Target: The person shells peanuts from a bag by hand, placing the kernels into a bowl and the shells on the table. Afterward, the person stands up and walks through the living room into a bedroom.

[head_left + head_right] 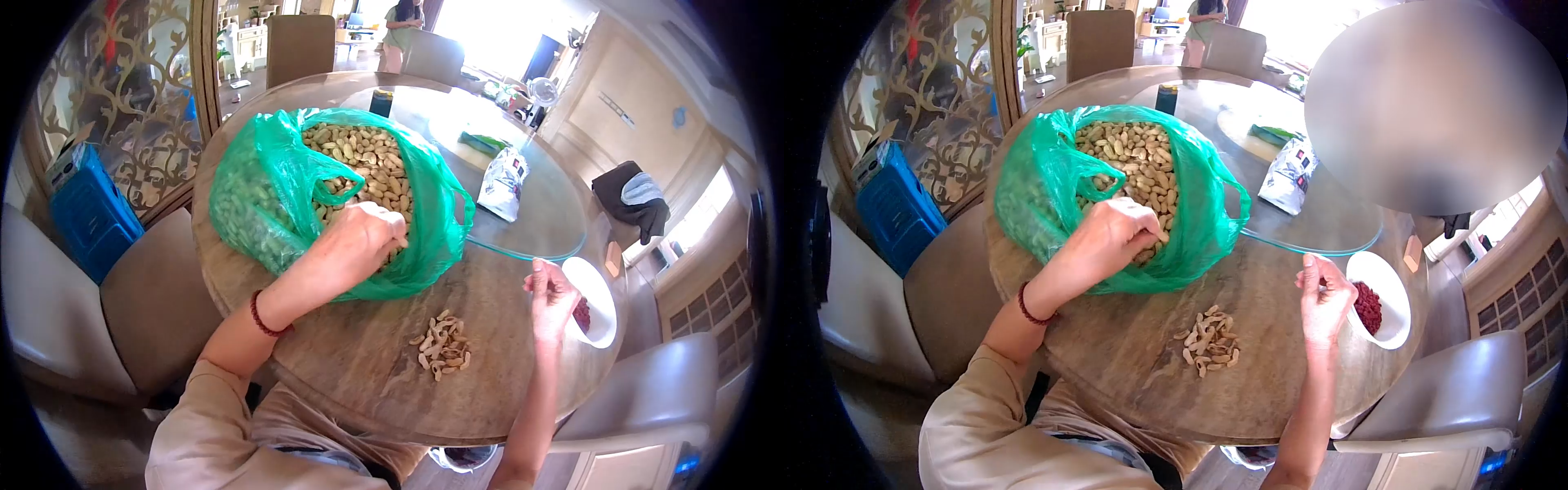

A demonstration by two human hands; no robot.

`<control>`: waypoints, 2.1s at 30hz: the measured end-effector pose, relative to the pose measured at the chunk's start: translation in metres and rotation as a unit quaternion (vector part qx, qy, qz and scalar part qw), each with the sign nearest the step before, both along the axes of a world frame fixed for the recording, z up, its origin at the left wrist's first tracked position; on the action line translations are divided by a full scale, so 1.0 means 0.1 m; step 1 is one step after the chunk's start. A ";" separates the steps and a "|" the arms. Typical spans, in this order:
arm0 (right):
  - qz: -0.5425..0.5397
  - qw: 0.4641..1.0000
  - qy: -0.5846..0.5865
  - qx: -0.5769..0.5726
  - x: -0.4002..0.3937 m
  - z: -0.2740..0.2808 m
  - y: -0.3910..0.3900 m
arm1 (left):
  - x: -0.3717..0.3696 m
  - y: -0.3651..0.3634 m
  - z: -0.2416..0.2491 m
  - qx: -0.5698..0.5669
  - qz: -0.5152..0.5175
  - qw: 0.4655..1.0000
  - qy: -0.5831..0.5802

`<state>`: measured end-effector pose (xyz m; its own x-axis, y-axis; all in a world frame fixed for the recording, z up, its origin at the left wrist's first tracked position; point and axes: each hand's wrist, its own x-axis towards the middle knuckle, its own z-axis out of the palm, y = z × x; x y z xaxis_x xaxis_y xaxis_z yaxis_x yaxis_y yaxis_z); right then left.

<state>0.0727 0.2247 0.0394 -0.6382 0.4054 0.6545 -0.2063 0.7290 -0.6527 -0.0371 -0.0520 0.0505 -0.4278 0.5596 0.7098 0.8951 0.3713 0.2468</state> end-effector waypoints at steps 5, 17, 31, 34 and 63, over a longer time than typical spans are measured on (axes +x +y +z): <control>0.107 0.994 0.006 -0.014 -0.05 -0.15 -0.14 | 0.25 0.18 -0.04 0.038 -0.114 0.991 -0.063; 0.318 0.906 -0.204 -0.192 0.13 -0.04 -0.66 | 0.40 0.32 -0.14 0.087 -0.239 0.924 -0.286; 0.280 0.941 -0.109 -0.159 0.15 -0.12 -0.74 | 0.38 0.42 -0.36 0.194 -0.299 0.796 -0.489; 0.265 0.956 -0.087 -0.095 0.13 -0.15 -0.71 | 0.39 0.44 -0.37 0.215 -0.317 0.797 -0.467; 0.269 0.935 -0.121 -0.199 0.21 -0.05 -0.79 | 0.43 0.44 -0.36 0.244 -0.307 0.793 -0.466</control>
